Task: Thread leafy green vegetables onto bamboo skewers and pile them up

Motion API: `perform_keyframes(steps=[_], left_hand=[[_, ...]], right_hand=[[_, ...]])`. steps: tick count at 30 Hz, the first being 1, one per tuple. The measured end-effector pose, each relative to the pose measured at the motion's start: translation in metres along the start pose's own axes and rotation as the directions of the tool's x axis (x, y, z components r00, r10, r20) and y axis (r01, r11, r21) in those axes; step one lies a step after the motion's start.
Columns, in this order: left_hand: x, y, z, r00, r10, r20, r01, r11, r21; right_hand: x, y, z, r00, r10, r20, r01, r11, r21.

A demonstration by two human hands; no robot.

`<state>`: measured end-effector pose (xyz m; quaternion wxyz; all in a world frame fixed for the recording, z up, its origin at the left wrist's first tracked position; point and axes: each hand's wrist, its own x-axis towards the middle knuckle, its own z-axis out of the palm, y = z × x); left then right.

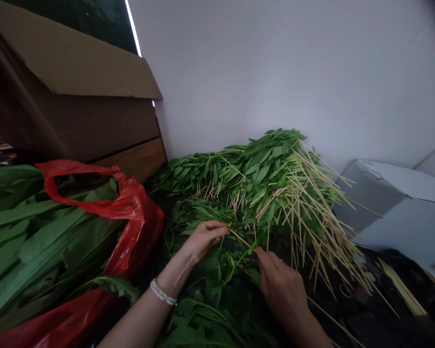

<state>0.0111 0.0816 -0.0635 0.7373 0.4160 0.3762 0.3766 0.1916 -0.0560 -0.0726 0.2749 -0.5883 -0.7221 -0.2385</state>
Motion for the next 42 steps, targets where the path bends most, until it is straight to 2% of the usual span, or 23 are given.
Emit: perform_keyframes(steps=[3,7,10,17,21,24,29,32,37,42], left_hand=[[-0.001,-0.001,0.002,1.0,-0.017,0.01,0.017,1.0,0.016],[-0.005,-0.004,0.01,0.994,-0.051,0.101,0.04,0.993,0.109],[-0.007,-0.008,0.014,0.985,-0.046,0.166,0.02,0.987,0.157],[-0.01,-0.012,0.02,0.974,-0.055,0.22,-0.007,0.962,0.273],[-0.007,-0.004,0.013,0.984,0.046,0.171,-0.099,0.943,0.317],[-0.006,0.004,0.006,0.985,0.087,0.148,-0.139,0.911,0.388],[-0.013,0.004,0.008,0.946,0.018,0.324,-0.217,0.777,0.591],[-0.017,-0.003,0.014,0.931,0.008,0.364,-0.251,0.738,0.627],[-0.013,-0.008,0.016,0.941,-0.022,0.337,-0.17,0.833,0.527],[-0.006,0.003,0.006,0.989,0.06,0.137,-0.099,0.947,0.305]], right_hand=[[-0.001,-0.003,0.002,1.0,0.015,0.001,-0.015,1.0,-0.001],[-0.001,-0.007,0.003,1.0,0.019,0.023,-0.019,1.0,-0.008],[-0.002,-0.007,0.005,1.0,0.024,0.016,-0.024,1.0,-0.004],[-0.003,-0.008,0.008,0.998,0.042,0.042,-0.042,0.999,0.009],[-0.001,-0.002,0.007,0.998,0.056,0.04,-0.055,0.998,-0.024],[-0.001,0.005,0.006,0.995,0.098,0.037,-0.096,0.994,-0.048],[-0.002,0.012,0.008,0.993,0.115,0.039,-0.112,0.991,-0.077],[-0.002,0.011,0.009,0.993,0.112,0.043,-0.108,0.99,-0.086],[-0.003,0.011,0.01,0.992,0.117,0.054,-0.112,0.989,-0.096],[-0.006,0.017,0.013,0.989,0.127,0.077,-0.119,0.987,-0.108]])
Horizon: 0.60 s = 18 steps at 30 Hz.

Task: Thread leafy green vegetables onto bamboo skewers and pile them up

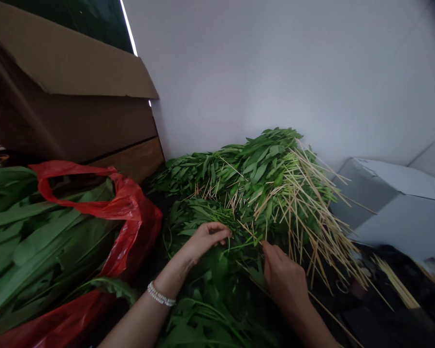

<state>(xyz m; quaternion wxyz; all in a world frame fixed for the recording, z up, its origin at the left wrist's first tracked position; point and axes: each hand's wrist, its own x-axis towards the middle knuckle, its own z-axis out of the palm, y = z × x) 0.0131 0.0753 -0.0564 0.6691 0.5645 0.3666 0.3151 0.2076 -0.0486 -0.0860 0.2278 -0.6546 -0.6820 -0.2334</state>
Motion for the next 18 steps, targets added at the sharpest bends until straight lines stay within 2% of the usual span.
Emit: perform_keyframes(steps=[3,7,13,18], left_hand=[[0.002,0.003,-0.006,0.998,-0.022,-0.064,0.01,0.984,-0.18],[0.002,0.004,-0.007,0.995,-0.059,-0.083,0.031,0.952,-0.305],[0.003,0.001,-0.006,0.996,-0.03,-0.081,-0.003,0.926,-0.378],[0.005,-0.002,-0.006,0.997,-0.012,-0.083,-0.021,0.922,-0.387]], right_hand=[[0.0,0.001,0.0,1.0,0.001,-0.005,-0.001,1.0,-0.007],[0.003,-0.004,-0.006,0.999,-0.008,-0.038,0.009,1.0,0.028],[0.006,-0.012,-0.012,0.992,-0.098,-0.074,0.104,0.992,0.076],[0.005,-0.014,-0.011,0.993,-0.091,-0.073,0.096,0.992,0.076]])
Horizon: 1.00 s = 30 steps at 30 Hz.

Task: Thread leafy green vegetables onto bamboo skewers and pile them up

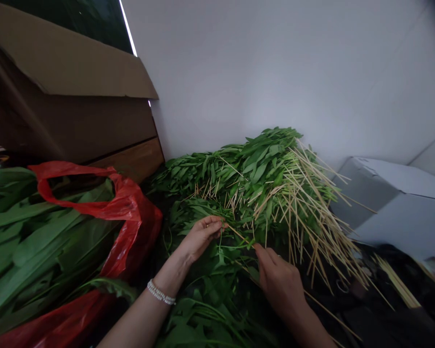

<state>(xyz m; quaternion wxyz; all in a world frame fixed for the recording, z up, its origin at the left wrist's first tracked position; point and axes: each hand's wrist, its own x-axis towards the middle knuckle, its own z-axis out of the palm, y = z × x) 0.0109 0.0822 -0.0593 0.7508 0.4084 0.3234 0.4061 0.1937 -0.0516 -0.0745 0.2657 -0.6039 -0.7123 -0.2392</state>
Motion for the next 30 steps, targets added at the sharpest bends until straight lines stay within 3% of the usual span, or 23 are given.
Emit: perform_keyframes(steps=[14,30], left_hand=[[0.0002,-0.0019,0.0004,1.0,-0.022,0.006,0.021,0.998,0.063],[0.0021,-0.0085,-0.0031,0.996,0.066,0.067,-0.083,0.946,0.313]], right_hand=[[-0.0002,0.0003,0.0009,0.999,-0.037,0.005,0.037,0.999,0.007],[-0.0038,-0.0015,0.0054,0.999,-0.017,0.037,0.016,1.0,0.022]])
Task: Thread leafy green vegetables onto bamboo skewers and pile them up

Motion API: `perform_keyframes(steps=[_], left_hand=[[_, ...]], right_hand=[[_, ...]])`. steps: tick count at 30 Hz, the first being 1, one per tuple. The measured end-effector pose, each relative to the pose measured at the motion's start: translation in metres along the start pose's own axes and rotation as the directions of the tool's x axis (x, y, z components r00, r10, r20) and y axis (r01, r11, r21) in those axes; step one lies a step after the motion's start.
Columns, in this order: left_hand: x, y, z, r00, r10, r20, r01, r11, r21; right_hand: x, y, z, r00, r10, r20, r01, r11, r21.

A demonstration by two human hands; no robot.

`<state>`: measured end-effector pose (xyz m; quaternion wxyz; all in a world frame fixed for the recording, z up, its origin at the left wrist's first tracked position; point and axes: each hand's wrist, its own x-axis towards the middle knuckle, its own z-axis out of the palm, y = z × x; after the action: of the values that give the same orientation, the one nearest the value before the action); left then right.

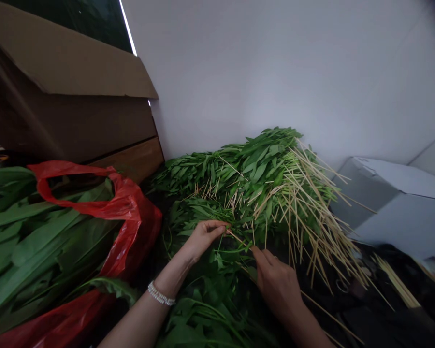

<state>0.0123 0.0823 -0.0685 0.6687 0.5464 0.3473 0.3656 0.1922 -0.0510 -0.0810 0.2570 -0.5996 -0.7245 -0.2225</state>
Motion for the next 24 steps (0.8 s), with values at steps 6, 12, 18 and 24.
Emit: perform_keyframes(steps=[6,12,18,24], left_hand=[[-0.001,0.005,0.003,0.998,-0.003,-0.067,0.003,1.0,0.0],[-0.001,0.001,0.003,0.998,0.008,-0.058,-0.007,1.0,0.025],[-0.004,0.0,0.01,1.0,0.015,-0.007,-0.015,0.999,0.037],[-0.008,0.001,0.016,0.99,-0.019,0.137,0.013,0.999,0.048]], right_hand=[[0.0,0.0,-0.001,1.0,0.025,0.01,-0.025,0.999,0.03],[-0.004,-0.002,0.004,0.999,0.048,0.0,-0.048,0.997,0.059],[-0.005,-0.004,0.005,0.998,0.065,0.007,-0.065,0.996,0.062],[-0.002,-0.003,0.004,0.998,0.059,0.004,-0.059,0.995,0.075]])
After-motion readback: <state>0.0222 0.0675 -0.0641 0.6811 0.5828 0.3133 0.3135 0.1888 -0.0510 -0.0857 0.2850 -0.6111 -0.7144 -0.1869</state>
